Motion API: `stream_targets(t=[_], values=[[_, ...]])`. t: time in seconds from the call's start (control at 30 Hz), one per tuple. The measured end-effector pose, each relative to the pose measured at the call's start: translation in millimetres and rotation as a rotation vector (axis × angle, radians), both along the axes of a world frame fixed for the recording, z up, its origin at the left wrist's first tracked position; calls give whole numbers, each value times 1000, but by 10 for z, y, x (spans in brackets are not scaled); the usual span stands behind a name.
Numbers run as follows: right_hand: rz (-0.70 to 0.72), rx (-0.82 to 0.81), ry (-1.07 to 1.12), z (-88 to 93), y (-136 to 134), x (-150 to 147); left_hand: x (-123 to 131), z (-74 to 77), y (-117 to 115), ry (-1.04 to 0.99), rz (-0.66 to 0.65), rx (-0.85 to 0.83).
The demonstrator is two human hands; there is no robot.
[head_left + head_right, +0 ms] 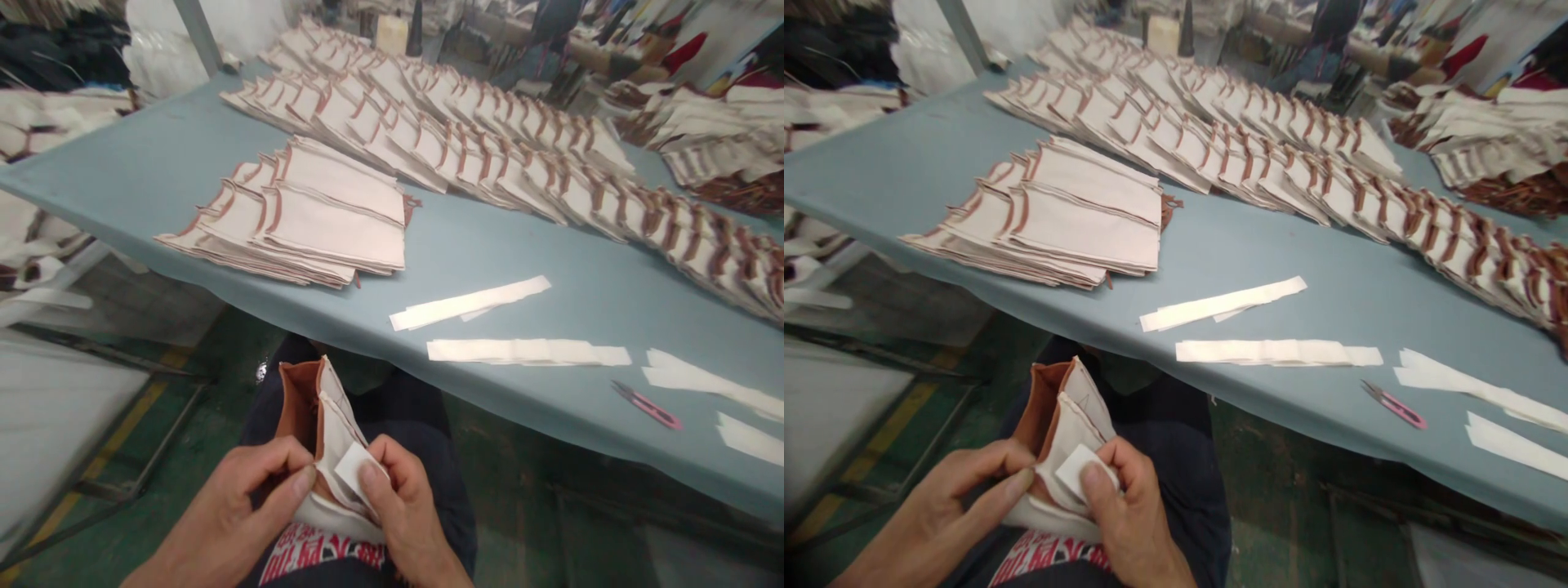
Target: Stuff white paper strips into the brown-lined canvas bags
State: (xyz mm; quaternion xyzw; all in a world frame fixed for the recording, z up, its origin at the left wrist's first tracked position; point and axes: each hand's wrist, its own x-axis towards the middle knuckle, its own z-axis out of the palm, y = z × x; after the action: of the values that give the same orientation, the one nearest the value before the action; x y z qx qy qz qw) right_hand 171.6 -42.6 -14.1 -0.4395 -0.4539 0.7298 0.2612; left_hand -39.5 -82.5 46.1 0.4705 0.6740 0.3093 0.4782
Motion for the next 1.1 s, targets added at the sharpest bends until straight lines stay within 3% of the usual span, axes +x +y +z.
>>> stream_targets(t=[0.17, 0.33, 0.57, 0.87, 1.1], values=[[42, 240, -296, 381, 36, 157, -31, -14, 142, -33, -94, 36], [23, 292, -369, 618, -28, 70, 71, 68, 300, -160, -94, 97], [-50, 224, -377, 643, -1, -53, 98, 216, 389, -230, -16, 56], [-17, 200, -390, 703, 121, -111, 94, 120, 357, -341, 21, -9], [-78, 234, -406, 694, 144, -170, 102, 163, 390, -295, 34, -14]])
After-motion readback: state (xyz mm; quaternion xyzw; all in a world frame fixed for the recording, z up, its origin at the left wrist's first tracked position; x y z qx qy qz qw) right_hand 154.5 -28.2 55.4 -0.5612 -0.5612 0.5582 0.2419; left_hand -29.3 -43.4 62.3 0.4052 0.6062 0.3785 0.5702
